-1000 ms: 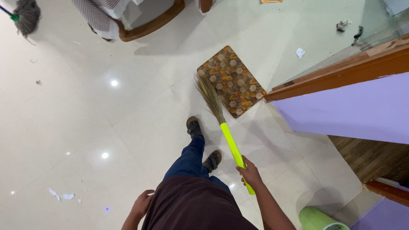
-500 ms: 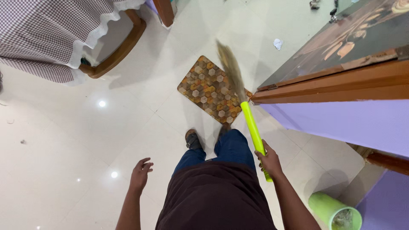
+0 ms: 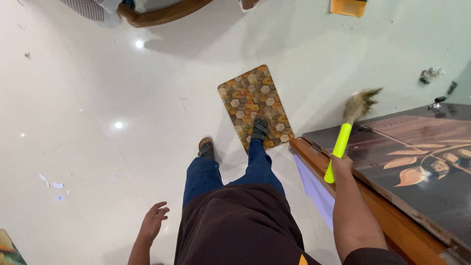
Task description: The person sweeps debris from the floor using a broom, moving across several rooms and navigating around a washing machine, furniture, and a mop.
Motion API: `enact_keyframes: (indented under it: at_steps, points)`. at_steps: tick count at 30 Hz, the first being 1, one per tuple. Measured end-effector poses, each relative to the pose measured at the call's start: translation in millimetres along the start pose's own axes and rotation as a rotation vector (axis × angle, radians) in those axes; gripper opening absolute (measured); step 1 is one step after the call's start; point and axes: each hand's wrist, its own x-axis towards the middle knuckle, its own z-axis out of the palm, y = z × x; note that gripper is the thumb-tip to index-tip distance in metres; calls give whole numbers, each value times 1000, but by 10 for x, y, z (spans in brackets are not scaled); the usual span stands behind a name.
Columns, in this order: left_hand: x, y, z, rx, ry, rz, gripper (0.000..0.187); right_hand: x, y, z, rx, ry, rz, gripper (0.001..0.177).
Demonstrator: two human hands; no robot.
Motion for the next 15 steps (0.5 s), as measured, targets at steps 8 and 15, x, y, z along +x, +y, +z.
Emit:
enact_keyframes:
  at_steps: [8, 15]
  points:
    - [-468, -312, 755, -193, 34, -186, 54, -150, -353, 1009, -625, -335, -476, 67]
    - [-512, -384, 936, -269, 198, -74, 52, -347, -751, 2153, -1069, -601, -584, 79]
